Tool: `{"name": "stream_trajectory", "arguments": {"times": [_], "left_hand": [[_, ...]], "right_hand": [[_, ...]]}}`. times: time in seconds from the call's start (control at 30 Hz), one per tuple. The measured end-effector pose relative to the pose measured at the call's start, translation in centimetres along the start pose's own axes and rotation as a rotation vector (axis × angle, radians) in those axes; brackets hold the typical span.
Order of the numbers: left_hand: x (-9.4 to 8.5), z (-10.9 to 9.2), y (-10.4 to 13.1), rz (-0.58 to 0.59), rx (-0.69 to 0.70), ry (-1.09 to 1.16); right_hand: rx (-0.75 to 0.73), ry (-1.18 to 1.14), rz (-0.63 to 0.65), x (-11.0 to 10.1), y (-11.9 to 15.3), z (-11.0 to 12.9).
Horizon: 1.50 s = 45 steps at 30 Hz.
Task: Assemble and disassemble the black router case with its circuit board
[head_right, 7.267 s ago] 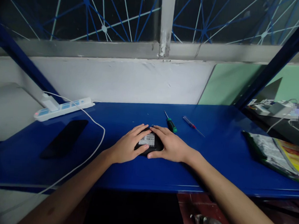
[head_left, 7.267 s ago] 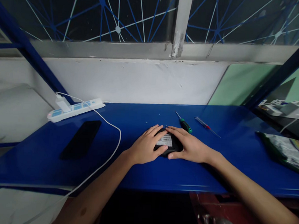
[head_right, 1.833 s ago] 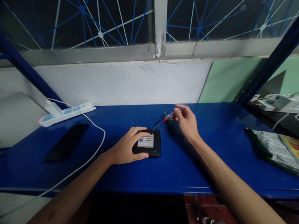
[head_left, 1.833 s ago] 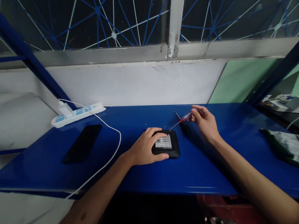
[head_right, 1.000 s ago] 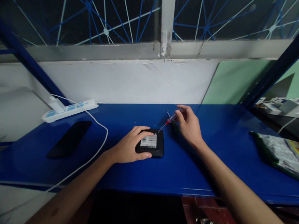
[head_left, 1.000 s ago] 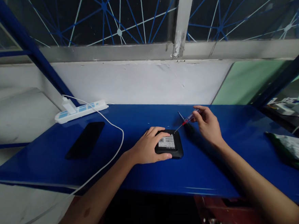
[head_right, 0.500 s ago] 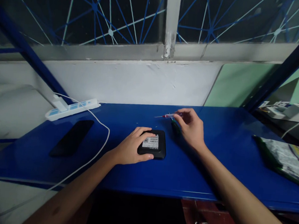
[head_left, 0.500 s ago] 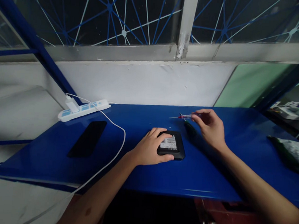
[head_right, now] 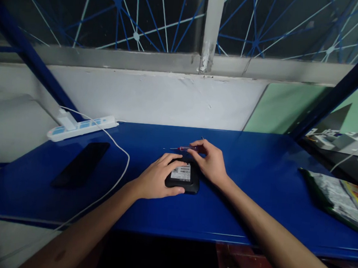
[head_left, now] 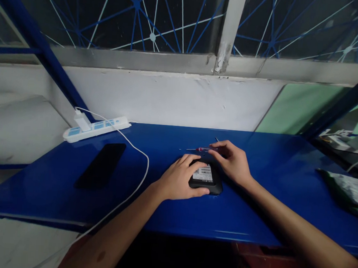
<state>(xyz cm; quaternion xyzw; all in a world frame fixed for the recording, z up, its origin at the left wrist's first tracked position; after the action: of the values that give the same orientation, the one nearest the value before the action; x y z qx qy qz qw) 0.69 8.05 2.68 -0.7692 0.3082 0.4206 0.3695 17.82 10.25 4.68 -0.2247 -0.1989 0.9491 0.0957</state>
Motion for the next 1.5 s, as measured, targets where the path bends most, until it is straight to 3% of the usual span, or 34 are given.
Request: {"name": "stream_trajectory", "arguments": {"times": [0.3,0.43,0.63,0.97,1.13,1.5], "left_hand": [[0.1,0.0,0.0,0.023,-0.021,0.021],[0.0,0.0,0.0,0.018,-0.016,0.023],[0.0,0.2,0.1,0.024,-0.030,0.038],[0.2,0.8,0.1,0.011,-0.055,0.026],[0.4,1.3,-0.1,0.002,-0.091,0.016],[0.0,0.9,-0.1,-0.006,-0.092,0.046]], "right_hand": [[-0.053,0.040,0.051,3.1,-1.7,1.6],[-0.026,0.026,0.035,3.1,-1.5,1.1],[0.031,-0.099,-0.072,0.9,-1.6,0.6],[0.213,-0.515,-0.224,-5.6,-2.2,-2.8],[0.367,-0.566,-0.088,-5.2,-1.7,-4.1],[0.442,-0.588,0.080,-3.7,-1.3,-3.3]]}}
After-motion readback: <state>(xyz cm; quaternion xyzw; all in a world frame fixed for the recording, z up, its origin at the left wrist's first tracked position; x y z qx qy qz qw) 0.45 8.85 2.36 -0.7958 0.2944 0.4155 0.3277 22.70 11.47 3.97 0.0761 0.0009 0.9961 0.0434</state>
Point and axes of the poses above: each hand's wrist, its own y-axis away from the middle knuckle, its own x-axis out of the palm, z = x × y, the point moved 7 cm from there along -y, towards the middle knuckle, and after that the axes turned 7 degrees about x, right-handed, at the moved point
